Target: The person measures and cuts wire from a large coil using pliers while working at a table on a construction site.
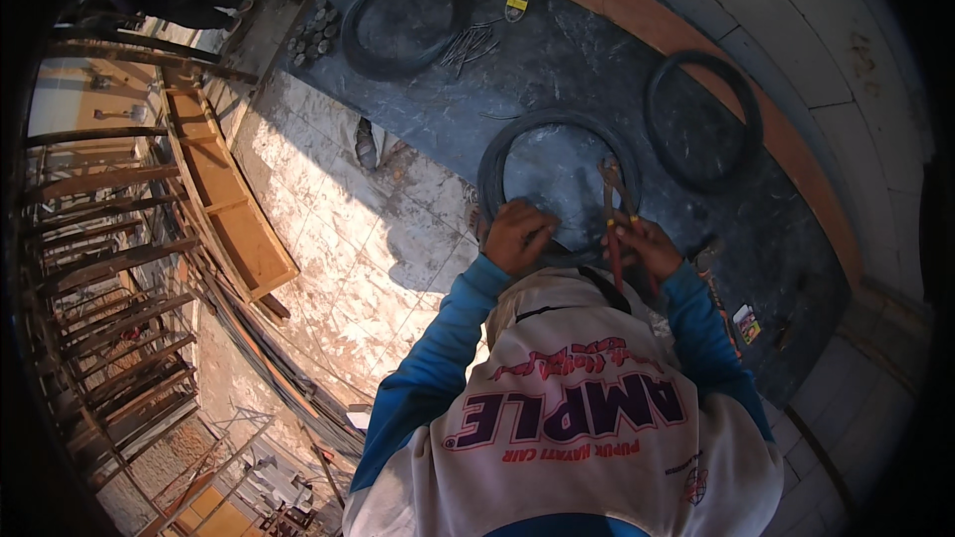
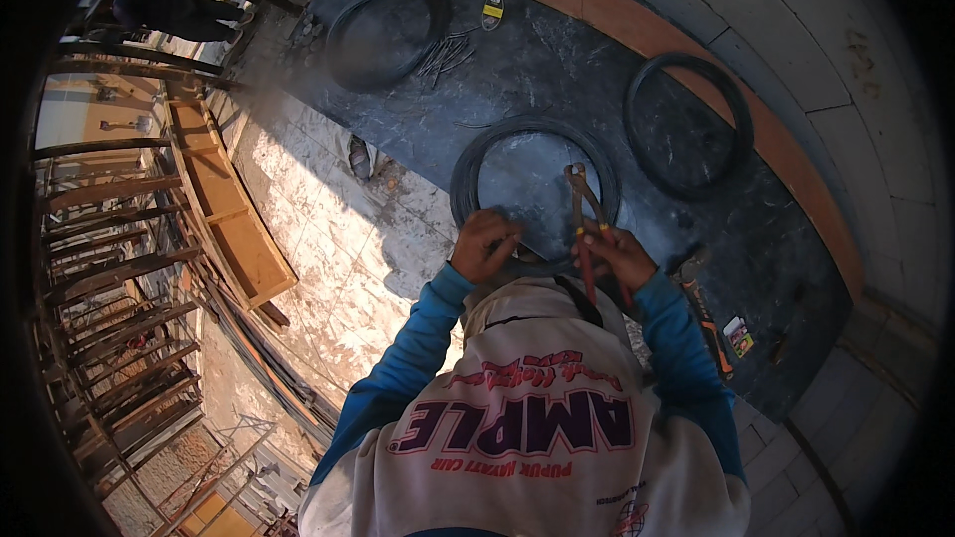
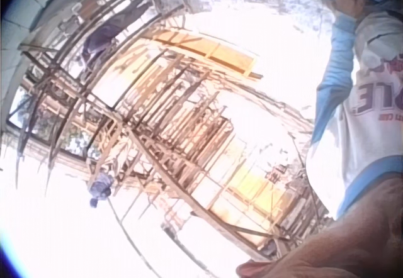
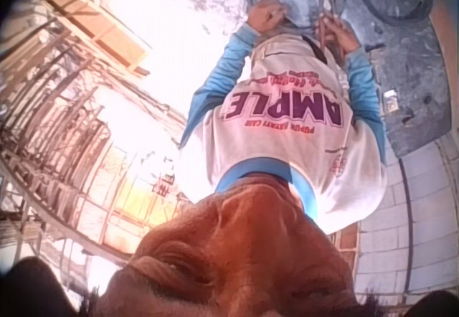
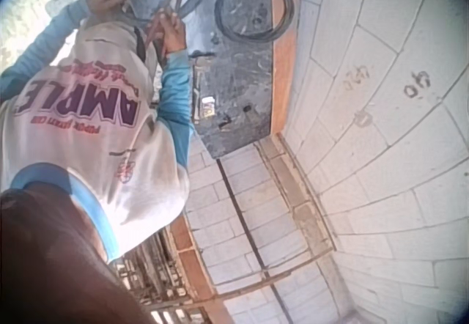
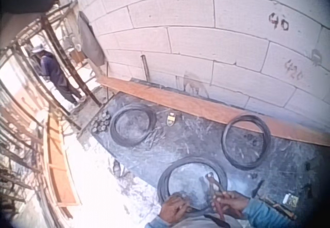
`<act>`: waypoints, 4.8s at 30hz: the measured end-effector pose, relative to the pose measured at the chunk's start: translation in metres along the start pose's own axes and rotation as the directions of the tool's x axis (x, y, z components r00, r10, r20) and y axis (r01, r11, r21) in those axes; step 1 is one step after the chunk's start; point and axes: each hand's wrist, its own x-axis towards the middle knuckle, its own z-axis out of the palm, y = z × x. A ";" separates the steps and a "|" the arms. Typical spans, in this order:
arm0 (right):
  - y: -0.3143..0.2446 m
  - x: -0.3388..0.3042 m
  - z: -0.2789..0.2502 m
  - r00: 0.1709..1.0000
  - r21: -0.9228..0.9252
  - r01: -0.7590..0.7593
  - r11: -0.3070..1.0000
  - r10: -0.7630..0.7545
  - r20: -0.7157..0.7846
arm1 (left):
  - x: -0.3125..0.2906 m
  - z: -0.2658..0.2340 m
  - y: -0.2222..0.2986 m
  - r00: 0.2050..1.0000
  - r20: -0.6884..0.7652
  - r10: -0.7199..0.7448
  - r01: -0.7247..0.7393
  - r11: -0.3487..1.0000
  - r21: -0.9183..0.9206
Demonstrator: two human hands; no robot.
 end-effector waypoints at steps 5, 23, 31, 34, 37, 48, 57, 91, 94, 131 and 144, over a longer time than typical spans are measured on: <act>-0.005 0.002 -0.002 0.999 -0.026 -0.032 0.999 0.032 -0.017 | 0.000 -0.003 0.001 1.000 -0.021 0.006 -0.006 1.000 -0.001; -0.004 0.003 0.002 0.999 -0.074 0.042 0.996 -0.044 -0.026 | 0.003 -0.006 0.005 0.999 -0.028 -0.029 0.028 0.999 -0.023; -0.006 -0.007 0.002 0.998 0.111 0.019 0.994 -0.013 -0.061 | 0.001 0.002 0.000 0.998 -0.011 -0.069 0.069 0.998 0.007; -0.018 -0.013 0.003 0.993 0.214 -0.002 0.977 -0.023 0.112 | -0.001 0.005 0.001 0.996 0.011 -0.089 0.088 0.996 0.008; -0.030 -0.015 0.014 0.980 0.240 -0.090 0.967 0.044 0.192 | -0.003 0.010 -0.003 0.998 0.005 -0.061 0.061 0.998 0.017; -0.018 -0.003 0.015 0.977 0.294 -0.164 0.942 0.114 0.179 | -0.012 0.022 -0.015 0.998 0.031 -0.046 0.046 0.999 -0.015; -0.020 -0.003 0.016 0.981 0.259 -0.167 0.951 0.134 0.137 | -0.011 0.021 -0.017 0.999 0.023 -0.045 0.046 0.999 -0.011; 0.021 0.023 0.052 0.997 -0.076 0.003 0.997 -0.009 -0.072 | 0.116 0.023 -0.039 0.550 0.323 -0.770 0.329 -0.156 -0.931; 0.003 0.016 0.054 0.994 -0.204 -0.104 0.973 0.093 -0.061 | 0.112 0.018 -0.034 0.562 0.339 -0.755 0.347 -0.156 -0.925; 0.029 -0.008 -0.015 0.978 -0.033 0.079 0.996 -0.084 -0.192 | 0.110 -0.049 -0.109 0.784 -0.059 -0.618 0.594 0.774 -0.222; 0.066 -0.016 -0.020 0.876 -0.080 0.136 0.988 -0.157 -0.455 | 0.066 0.002 -0.111 0.852 -0.256 -0.457 0.522 0.700 0.487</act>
